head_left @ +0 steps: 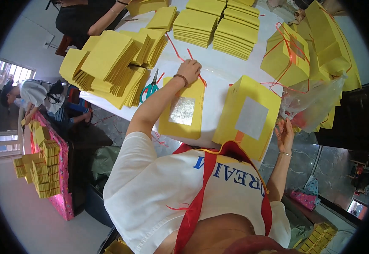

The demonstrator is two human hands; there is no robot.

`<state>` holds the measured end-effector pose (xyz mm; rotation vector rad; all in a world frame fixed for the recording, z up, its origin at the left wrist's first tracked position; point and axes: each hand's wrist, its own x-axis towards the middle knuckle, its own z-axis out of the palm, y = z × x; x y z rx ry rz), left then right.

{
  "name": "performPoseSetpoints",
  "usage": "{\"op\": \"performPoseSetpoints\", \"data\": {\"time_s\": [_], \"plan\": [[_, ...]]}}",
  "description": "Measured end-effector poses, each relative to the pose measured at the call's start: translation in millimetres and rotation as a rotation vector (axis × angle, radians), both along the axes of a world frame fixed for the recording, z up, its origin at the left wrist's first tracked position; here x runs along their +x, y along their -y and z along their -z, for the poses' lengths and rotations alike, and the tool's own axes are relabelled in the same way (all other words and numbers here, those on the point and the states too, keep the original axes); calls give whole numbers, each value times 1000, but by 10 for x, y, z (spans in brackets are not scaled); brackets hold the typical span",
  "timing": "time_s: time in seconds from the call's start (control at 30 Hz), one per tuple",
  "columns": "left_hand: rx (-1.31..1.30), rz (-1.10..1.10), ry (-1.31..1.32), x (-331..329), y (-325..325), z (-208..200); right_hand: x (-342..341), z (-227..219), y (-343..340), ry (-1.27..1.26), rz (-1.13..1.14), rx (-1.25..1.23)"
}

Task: The person is folding and stacking sheets of yellow paper containing silver foil inserts.

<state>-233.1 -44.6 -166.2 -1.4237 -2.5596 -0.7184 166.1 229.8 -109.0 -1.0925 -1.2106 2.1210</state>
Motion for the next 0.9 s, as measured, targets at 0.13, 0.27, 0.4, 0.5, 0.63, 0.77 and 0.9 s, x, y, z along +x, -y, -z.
{"op": "performPoseSetpoints", "data": {"time_s": [0.13,0.27,0.4,0.5,0.63,0.77,0.9], "plan": [[-469,-72,-220,-427,287,31,-42,55,35,11,-19,-14],[-694,-306,-199,-518,668,-291,-23,293,93,-6,-11,-56],[-642,-197,-214,-166,613,-545,-63,509,213,-183,-169,-89],[-23,-34,341,297,477,-446,-260,327,558,-299,-205,-87],[505,-31,1310,1669,-26,-431,-256,413,773,-180,-237,146],[644,67,1681,2156,-321,-546,-217,849,794,-272,-234,-134],[695,157,1757,2027,-202,36,-380,439,997,-205,-77,-327]]}}
